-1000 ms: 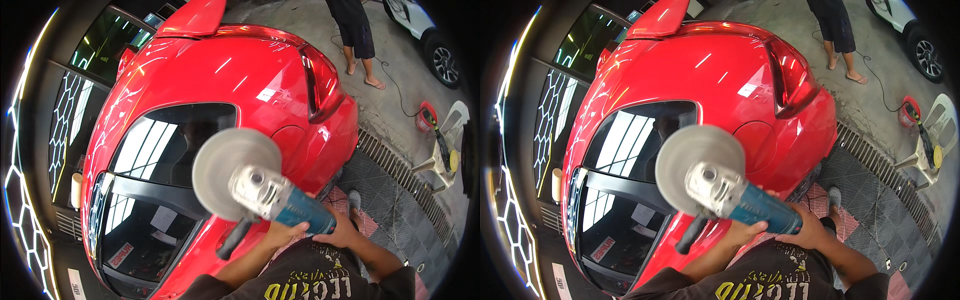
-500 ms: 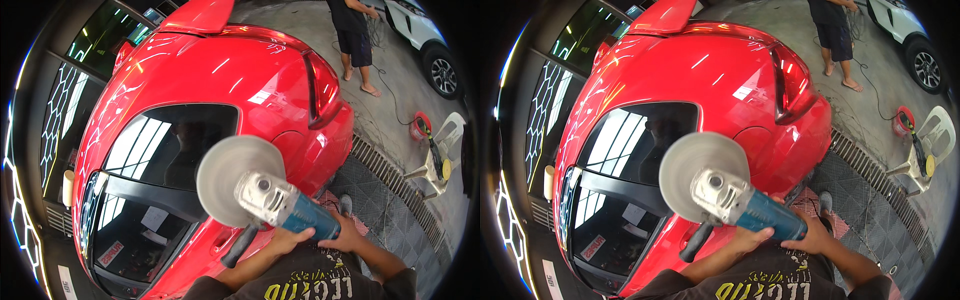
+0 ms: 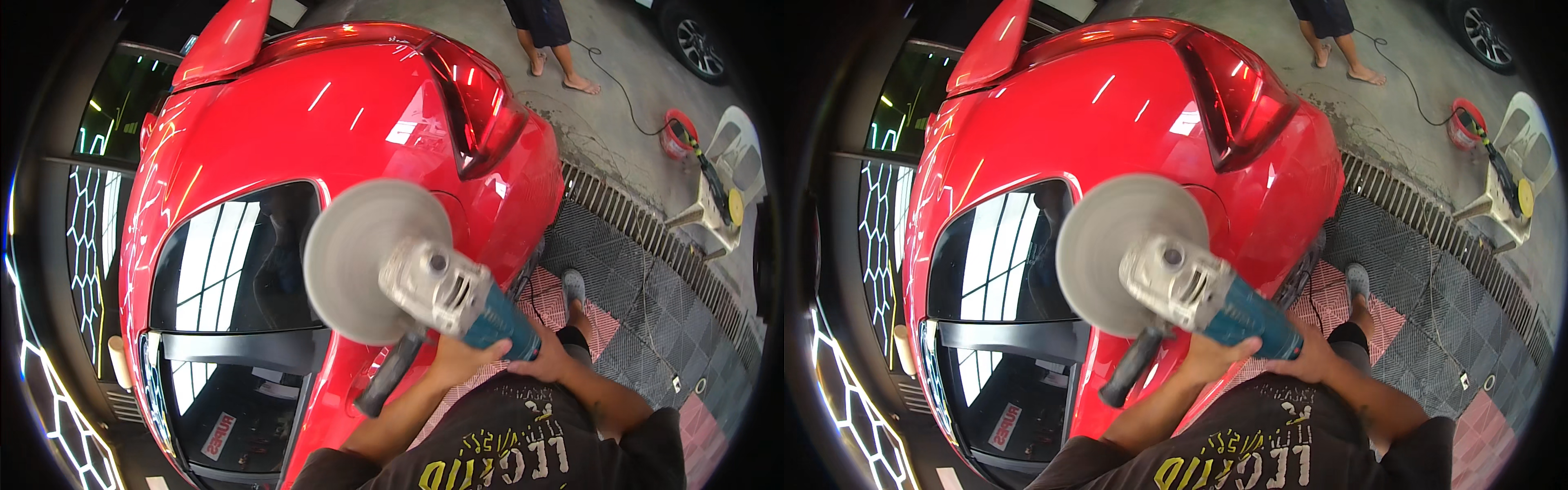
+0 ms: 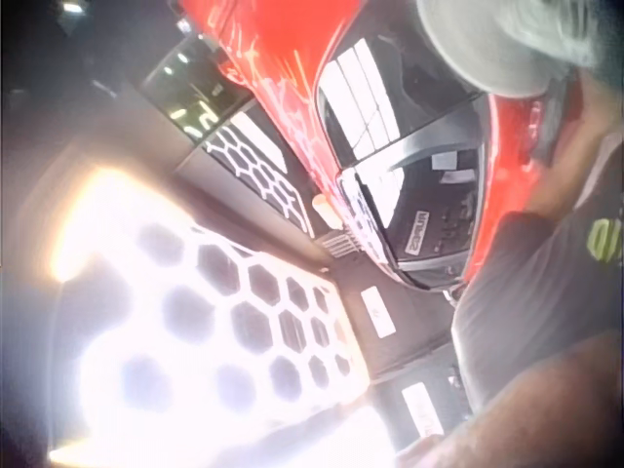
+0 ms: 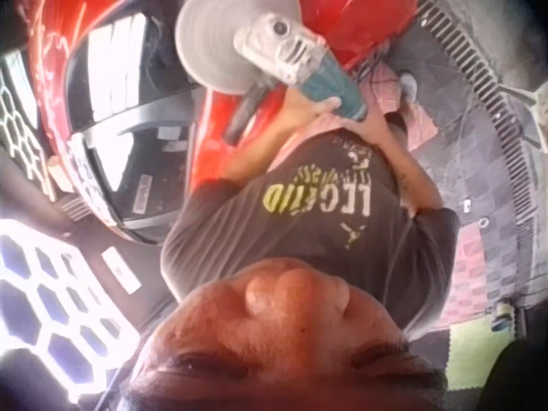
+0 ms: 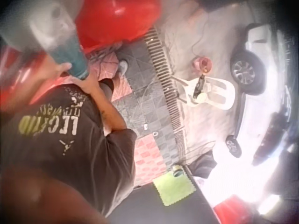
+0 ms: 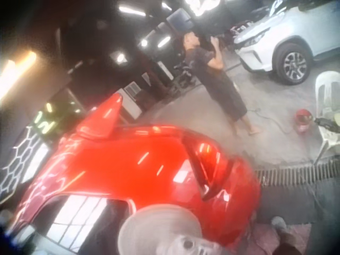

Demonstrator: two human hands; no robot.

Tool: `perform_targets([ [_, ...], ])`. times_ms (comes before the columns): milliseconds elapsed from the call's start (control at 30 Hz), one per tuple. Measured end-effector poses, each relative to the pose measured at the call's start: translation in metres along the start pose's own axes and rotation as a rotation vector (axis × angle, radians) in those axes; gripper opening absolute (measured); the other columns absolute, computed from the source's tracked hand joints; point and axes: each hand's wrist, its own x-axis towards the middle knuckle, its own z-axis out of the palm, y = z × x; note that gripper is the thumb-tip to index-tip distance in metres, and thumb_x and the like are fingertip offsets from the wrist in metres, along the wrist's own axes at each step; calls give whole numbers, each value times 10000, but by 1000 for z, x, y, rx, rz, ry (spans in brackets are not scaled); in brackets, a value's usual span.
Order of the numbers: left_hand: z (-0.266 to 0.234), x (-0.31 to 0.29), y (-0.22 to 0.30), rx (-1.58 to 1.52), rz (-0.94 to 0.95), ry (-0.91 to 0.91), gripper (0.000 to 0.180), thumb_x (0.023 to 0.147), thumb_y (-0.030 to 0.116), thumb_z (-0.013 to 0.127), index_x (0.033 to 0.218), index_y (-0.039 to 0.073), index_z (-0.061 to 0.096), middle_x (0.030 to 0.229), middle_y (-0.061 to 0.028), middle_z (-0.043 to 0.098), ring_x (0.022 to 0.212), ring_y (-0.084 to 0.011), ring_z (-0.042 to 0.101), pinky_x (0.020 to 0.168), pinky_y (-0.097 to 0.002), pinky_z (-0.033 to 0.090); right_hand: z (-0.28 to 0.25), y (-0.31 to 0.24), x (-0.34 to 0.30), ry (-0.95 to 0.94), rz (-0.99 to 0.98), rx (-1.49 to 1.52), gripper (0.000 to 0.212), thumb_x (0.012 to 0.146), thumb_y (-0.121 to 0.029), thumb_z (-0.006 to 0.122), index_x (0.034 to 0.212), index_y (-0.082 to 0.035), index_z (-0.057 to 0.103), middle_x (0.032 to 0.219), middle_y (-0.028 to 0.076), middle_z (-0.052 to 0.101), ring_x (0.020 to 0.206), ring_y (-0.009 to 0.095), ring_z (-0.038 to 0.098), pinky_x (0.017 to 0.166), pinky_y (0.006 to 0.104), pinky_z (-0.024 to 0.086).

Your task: The person uses a rotary polisher to buff the rear quarter panel and trunk of a red car. They periodically stop to apply a white compound from a small bottle and wipe the surface with a cloth before resuming polishing.

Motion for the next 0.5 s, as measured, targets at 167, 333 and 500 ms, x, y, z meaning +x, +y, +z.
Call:
perform_targets([
  [167,24,81,39,-146,-214,-37,656,823,80,909,1382,-11,578,1273,-96,669,1135,-190,666,1010,-368,556,-19,12,30,68,44,434,935,846,-358,883,1577,-11,415,1387,138,651,1261,247,631,1104,415,487],
  [333,14,48,22,-79,-154,23,677,813,103,922,1380,-26,576,1249,-104,680,1121,-198,678,1022,-372,557,-6,24,18,31,31,291,986,838,-344,893,1602,5,377,1440,140,615,1313,242,598,1131,400,464],
  [500,14,29,2,25,-144,67,631,835,12,875,1380,1,557,1252,-92,672,1143,-191,671,1016,-381,560,-2,24,18,-34,-14,396,979,830,-334,905,1594,-2,391,1439,119,610,1325,216,577,1148,389,440],
])
